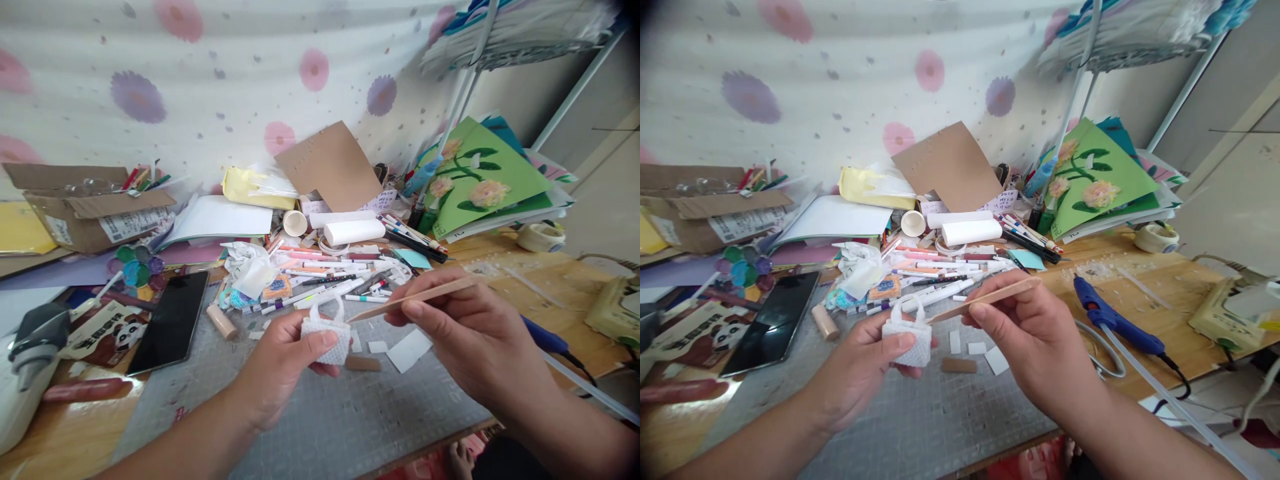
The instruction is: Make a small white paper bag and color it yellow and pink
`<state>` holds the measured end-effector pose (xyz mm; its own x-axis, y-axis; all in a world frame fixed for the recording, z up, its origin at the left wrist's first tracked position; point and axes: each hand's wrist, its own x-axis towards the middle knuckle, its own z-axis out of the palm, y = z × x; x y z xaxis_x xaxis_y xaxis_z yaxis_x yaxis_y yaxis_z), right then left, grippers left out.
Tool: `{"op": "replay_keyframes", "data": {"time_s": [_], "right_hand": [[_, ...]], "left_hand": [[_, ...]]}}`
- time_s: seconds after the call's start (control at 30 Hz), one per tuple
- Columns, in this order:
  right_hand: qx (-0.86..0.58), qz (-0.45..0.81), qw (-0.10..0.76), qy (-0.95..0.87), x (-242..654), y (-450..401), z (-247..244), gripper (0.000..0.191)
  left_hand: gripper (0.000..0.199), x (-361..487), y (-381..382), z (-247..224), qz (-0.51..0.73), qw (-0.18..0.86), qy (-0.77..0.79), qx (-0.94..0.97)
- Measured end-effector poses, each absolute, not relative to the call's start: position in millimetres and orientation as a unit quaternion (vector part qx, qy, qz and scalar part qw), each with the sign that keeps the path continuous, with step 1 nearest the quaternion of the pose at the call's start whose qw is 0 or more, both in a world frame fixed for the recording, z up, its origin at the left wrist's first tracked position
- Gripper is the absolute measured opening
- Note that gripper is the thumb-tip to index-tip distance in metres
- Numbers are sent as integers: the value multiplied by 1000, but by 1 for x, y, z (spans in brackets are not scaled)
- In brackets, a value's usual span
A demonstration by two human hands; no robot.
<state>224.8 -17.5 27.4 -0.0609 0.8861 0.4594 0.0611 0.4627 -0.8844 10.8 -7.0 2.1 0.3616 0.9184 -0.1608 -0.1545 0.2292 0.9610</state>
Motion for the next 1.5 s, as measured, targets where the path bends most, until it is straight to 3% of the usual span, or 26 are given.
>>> {"op": "replay_keyframes", "data": {"time_s": [0.53,0.7,0.97,1.13,1.33,1.5], "right_hand": [[-433,217,466,-741,217,-25,29,4],[-452,260,486,-701,216,-24,31,7],[-398,474,592,-516,210,-15,19,7],[-375,373,649,-547,214,-22,27,6],[-425,231,550,-681,211,-30,32,4],[-421,246,538,-688,211,-32,32,4]], "left_hand": [[23,13,-7,-1,393,669,400,488],[21,13,-9,-2,403,671,399,478],[22,11,-8,-7,421,659,393,484],[25,11,-5,-8,423,631,430,488],[22,11,-7,-3,391,615,433,530],[21,11,-8,1,370,603,443,550]]}}
